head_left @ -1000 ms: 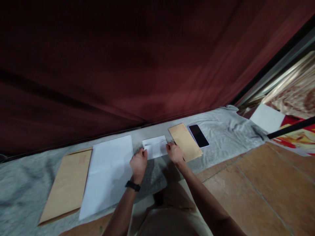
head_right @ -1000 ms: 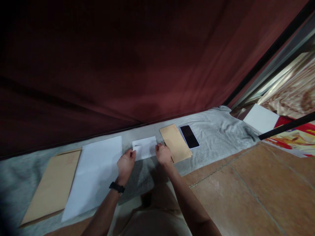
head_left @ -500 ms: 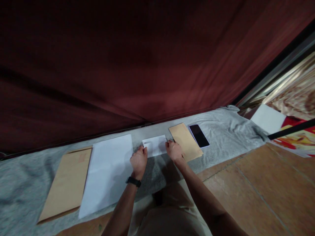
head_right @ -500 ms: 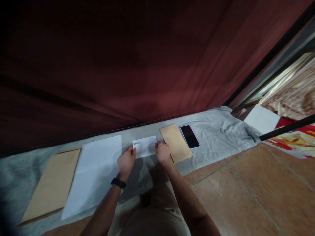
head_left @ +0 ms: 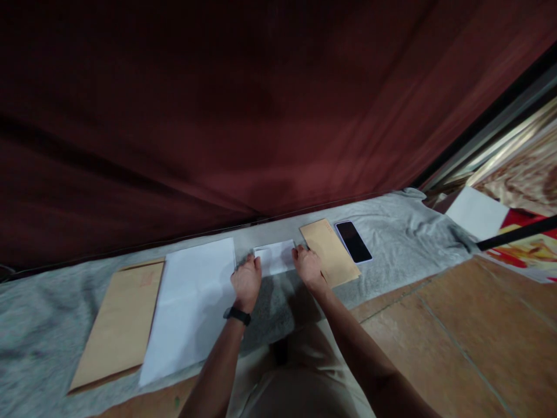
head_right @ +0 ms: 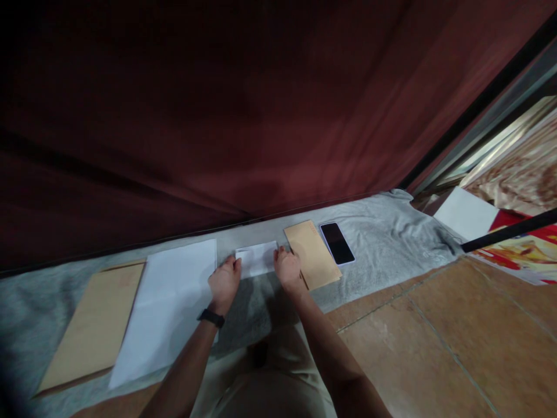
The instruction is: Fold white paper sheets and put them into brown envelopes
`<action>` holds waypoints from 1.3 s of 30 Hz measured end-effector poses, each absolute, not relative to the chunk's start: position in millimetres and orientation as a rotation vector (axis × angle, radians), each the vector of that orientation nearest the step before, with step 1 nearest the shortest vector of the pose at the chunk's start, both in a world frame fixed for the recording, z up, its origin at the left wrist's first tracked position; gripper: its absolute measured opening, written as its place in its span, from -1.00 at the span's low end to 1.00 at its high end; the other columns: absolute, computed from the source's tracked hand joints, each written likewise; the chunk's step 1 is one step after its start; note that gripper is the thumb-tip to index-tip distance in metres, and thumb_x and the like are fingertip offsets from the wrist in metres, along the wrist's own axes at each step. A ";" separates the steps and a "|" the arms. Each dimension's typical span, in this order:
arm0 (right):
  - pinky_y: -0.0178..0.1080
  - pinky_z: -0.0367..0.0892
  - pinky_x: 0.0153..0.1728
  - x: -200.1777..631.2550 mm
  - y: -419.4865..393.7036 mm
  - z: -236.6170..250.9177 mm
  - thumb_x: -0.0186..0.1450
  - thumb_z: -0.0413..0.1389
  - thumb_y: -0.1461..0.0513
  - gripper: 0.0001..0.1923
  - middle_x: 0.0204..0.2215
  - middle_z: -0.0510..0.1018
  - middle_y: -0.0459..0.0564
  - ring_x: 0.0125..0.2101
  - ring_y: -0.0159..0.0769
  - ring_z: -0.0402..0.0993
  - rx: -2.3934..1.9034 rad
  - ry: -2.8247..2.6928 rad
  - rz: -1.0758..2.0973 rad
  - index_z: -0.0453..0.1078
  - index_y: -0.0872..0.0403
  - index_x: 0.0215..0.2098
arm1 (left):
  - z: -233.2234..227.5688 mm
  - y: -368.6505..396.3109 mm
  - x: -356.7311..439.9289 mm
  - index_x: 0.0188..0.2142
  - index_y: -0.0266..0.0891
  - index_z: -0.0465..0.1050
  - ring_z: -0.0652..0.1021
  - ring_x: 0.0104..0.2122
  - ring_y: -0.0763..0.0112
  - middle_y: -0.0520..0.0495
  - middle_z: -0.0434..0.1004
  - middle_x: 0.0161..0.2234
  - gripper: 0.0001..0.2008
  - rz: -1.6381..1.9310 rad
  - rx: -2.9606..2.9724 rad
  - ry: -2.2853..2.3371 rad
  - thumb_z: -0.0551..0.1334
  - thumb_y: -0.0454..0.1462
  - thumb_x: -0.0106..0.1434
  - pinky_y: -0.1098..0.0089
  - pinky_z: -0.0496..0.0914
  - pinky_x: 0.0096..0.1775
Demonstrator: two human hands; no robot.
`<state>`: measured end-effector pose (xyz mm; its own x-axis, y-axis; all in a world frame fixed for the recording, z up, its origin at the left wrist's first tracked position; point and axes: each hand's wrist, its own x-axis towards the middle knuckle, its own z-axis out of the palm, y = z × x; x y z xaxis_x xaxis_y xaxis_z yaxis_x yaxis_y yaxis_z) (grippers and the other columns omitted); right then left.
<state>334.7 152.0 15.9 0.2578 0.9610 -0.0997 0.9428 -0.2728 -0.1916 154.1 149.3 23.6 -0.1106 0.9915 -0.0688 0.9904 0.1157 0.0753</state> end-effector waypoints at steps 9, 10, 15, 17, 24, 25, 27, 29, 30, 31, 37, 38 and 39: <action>-0.27 0.40 -0.21 334.3 156.9 10.9 0.53 -0.04 0.12 -0.66 -0.31 0.67 0.21 -0.28 -0.18 0.66 -2.411 -1.839 0.242 0.50 0.15 -0.06 | 24.2 157.2 155.6 0.03 -0.23 0.48 0.68 -0.24 0.14 -0.21 0.68 -0.29 -0.60 0.018 2.022 2.273 -0.04 -0.11 0.50 0.28 0.46 -0.22; -0.27 0.40 -0.21 334.0 157.2 10.3 0.52 -0.04 0.13 -0.66 -0.32 0.67 0.22 -0.28 -0.18 0.66 -2.410 -1.840 0.229 0.50 0.16 -0.05 | 24.3 157.2 155.8 0.03 -0.23 0.48 0.68 -0.24 0.13 -0.21 0.68 -0.29 -0.61 0.017 2.021 2.277 -0.04 -0.11 0.50 0.28 0.46 -0.23; -0.26 0.40 -0.24 332.7 157.9 7.6 0.53 -0.06 0.12 -0.65 -0.32 0.68 0.22 -0.28 -0.15 0.67 -2.407 -1.838 0.220 0.46 0.18 -0.01 | 23.0 157.8 157.4 0.03 -0.21 0.47 0.68 -0.27 0.13 -0.21 0.68 -0.31 -0.61 0.033 2.009 2.302 -0.04 -0.10 0.50 0.28 0.46 -0.25; -0.27 0.39 -0.26 332.1 158.0 6.7 0.54 -0.09 0.11 -0.63 -0.32 0.68 0.21 -0.28 -0.15 0.67 -2.412 -1.824 0.232 0.45 0.17 -0.01 | 21.8 158.2 158.2 0.02 -0.21 0.47 0.68 -0.28 0.14 -0.21 0.68 -0.32 -0.60 0.041 2.003 2.307 -0.05 -0.10 0.51 0.29 0.45 -0.25; -0.28 0.39 -0.26 330.6 158.9 5.3 0.55 -0.11 0.11 -0.63 -0.34 0.68 0.18 -0.29 -0.17 0.67 -2.432 -1.781 0.222 0.44 0.15 0.00 | 18.1 158.6 158.4 0.03 -0.22 0.45 0.68 -0.29 0.16 -0.20 0.67 -0.33 -0.59 0.049 2.000 2.318 -0.06 -0.07 0.51 0.31 0.46 -0.26; -0.28 0.39 -0.26 330.4 158.9 5.4 0.55 -0.11 0.11 -0.63 -0.35 0.68 0.18 -0.29 -0.17 0.67 -2.430 -1.779 0.220 0.44 0.15 0.00 | 17.5 158.6 158.3 0.04 -0.22 0.45 0.68 -0.29 0.16 -0.20 0.67 -0.33 -0.59 0.054 2.007 2.319 -0.06 -0.07 0.51 0.31 0.46 -0.26; -0.29 0.39 -0.26 330.0 158.8 5.5 0.55 -0.10 0.12 -0.64 -0.36 0.67 0.19 -0.30 -0.18 0.67 -2.426 -1.779 0.225 0.44 0.16 -0.01 | 15.8 158.4 158.4 0.05 -0.22 0.45 0.68 -0.30 0.16 -0.20 0.66 -0.34 -0.57 0.058 2.016 2.322 -0.08 -0.08 0.52 0.30 0.47 -0.26; -0.30 0.39 -0.27 329.6 158.5 5.5 0.55 -0.10 0.13 -0.65 -0.36 0.67 0.19 -0.31 -0.20 0.67 -2.423 -1.780 0.233 0.44 0.16 -0.02 | 14.1 158.2 158.9 0.05 -0.24 0.45 0.68 -0.30 0.15 -0.21 0.66 -0.35 -0.56 0.053 2.024 2.331 -0.10 -0.09 0.52 0.30 0.47 -0.26; -0.30 0.39 -0.27 329.4 158.4 5.5 0.55 -0.10 0.13 -0.65 -0.36 0.67 0.19 -0.31 -0.20 0.66 -2.421 -1.781 0.234 0.43 0.16 -0.02 | 13.4 158.1 159.2 0.05 -0.25 0.44 0.68 -0.30 0.15 -0.21 0.66 -0.36 -0.56 0.049 2.027 2.335 -0.11 -0.09 0.53 0.30 0.46 -0.27; -0.30 0.38 -0.27 329.3 158.3 5.5 0.55 -0.11 0.12 -0.65 -0.35 0.67 0.18 -0.31 -0.21 0.66 -2.420 -1.779 0.231 0.43 0.15 -0.01 | 12.8 158.0 159.5 0.05 -0.26 0.44 0.68 -0.30 0.15 -0.21 0.65 -0.36 -0.56 0.045 2.033 2.337 -0.12 -0.10 0.53 0.31 0.46 -0.27; -0.32 0.36 -0.26 329.4 158.0 9.9 0.55 -0.12 0.14 -0.68 -0.26 0.66 0.18 -0.26 -0.23 0.64 -2.412 -1.784 0.234 0.38 0.15 0.00 | 12.8 157.7 160.7 0.05 -0.27 0.43 0.68 -0.28 0.16 -0.21 0.65 -0.36 -0.56 0.047 2.060 2.327 -0.13 -0.11 0.53 0.32 0.45 -0.26; -0.32 0.37 -0.26 329.0 156.0 11.3 0.55 -0.12 0.14 -0.68 -0.23 0.65 0.18 -0.25 -0.23 0.63 -2.412 -1.785 0.233 0.38 0.15 0.00 | 12.9 157.7 160.7 0.05 -0.28 0.43 0.68 -0.27 0.16 -0.22 0.65 -0.36 -0.56 0.046 2.051 2.330 -0.12 -0.11 0.53 0.33 0.45 -0.26; -0.30 0.37 -0.24 328.1 152.8 12.7 0.55 -0.13 0.14 -0.68 -0.20 0.64 0.18 -0.24 -0.22 0.62 -2.408 -1.787 0.227 0.38 0.14 0.01 | 12.9 157.8 160.7 0.05 -0.28 0.43 0.68 -0.27 0.16 -0.22 0.65 -0.36 -0.56 0.046 2.045 2.331 -0.12 -0.12 0.53 0.33 0.45 -0.27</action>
